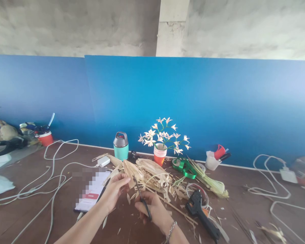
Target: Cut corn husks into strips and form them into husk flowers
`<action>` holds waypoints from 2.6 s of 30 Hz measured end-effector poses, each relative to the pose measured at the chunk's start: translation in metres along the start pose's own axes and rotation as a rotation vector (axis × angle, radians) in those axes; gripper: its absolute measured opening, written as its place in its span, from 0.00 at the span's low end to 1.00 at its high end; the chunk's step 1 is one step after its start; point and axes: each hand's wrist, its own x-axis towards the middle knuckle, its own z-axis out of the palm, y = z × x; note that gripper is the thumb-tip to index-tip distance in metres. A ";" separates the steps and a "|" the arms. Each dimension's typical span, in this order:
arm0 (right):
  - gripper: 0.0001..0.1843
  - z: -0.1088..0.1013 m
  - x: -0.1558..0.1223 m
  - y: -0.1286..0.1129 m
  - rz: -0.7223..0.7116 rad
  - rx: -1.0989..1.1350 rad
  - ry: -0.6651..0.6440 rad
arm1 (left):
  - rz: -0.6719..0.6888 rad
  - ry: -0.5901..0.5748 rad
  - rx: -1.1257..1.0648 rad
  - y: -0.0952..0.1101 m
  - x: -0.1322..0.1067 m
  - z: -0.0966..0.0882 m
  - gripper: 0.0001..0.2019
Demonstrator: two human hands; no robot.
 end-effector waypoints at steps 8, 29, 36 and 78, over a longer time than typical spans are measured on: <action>0.17 0.004 0.002 0.005 -0.005 0.030 -0.010 | 0.054 0.036 -0.119 -0.005 -0.003 0.005 0.12; 0.13 0.005 0.006 0.010 -0.041 0.027 0.025 | 0.018 0.075 -0.189 -0.009 -0.012 0.013 0.12; 0.12 0.007 0.005 0.005 -0.051 -0.006 0.047 | 0.005 0.116 -0.213 -0.009 -0.010 0.012 0.13; 0.13 -0.001 0.007 0.013 -0.035 -0.080 0.063 | -0.061 0.161 -0.279 -0.009 -0.004 0.007 0.09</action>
